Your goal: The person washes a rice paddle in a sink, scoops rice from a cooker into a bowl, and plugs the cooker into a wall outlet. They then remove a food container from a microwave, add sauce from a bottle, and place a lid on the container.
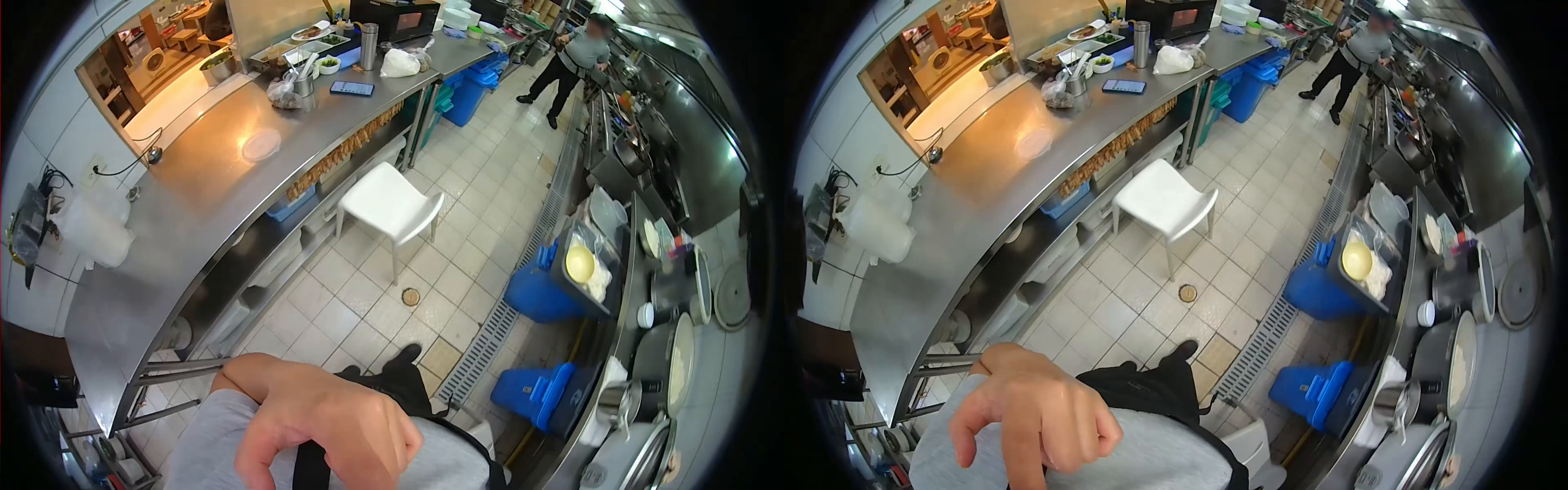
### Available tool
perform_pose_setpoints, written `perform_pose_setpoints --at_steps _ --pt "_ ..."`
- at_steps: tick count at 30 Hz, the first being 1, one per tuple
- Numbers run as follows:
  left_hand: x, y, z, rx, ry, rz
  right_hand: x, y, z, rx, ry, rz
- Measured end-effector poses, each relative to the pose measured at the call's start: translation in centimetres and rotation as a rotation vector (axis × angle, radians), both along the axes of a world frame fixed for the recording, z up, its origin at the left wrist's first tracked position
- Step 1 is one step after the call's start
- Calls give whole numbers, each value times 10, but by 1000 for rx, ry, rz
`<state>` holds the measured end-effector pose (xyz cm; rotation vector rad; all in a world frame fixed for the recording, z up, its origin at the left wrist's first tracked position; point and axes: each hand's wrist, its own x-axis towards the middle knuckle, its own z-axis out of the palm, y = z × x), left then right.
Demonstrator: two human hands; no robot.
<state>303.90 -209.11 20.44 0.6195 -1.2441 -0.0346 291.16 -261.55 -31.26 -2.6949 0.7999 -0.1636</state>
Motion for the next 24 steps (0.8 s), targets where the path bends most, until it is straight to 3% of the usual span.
perform_pose_setpoints --at_steps 5,10,11,12,14,15,18,21,24 --pt "103 -8 -6 -32 -35 58 125 -26 -6 -94 49 -2" --pt "216 -22 14 24 -28 173 298 -54 3 -168 55 -3" --pt "238 -25 16 7 -25 215 359 -41 21 -25 27 60" --pt "260 -27 18 14 -25 227 429 -24 40 116 8 125" --pt "299 -30 19 26 -41 261 547 15 55 74 -266 391" --pt "316 -31 18 27 -27 278 595 65 108 261 -187 382" --pt "372 -31 22 23 -9 362 746 137 110 538 -217 465" --pt "437 -27 17 85 -32 388 842 239 147 630 -253 714" --pt "505 -19 4 -67 -119 475 905 306 169 779 -214 874"
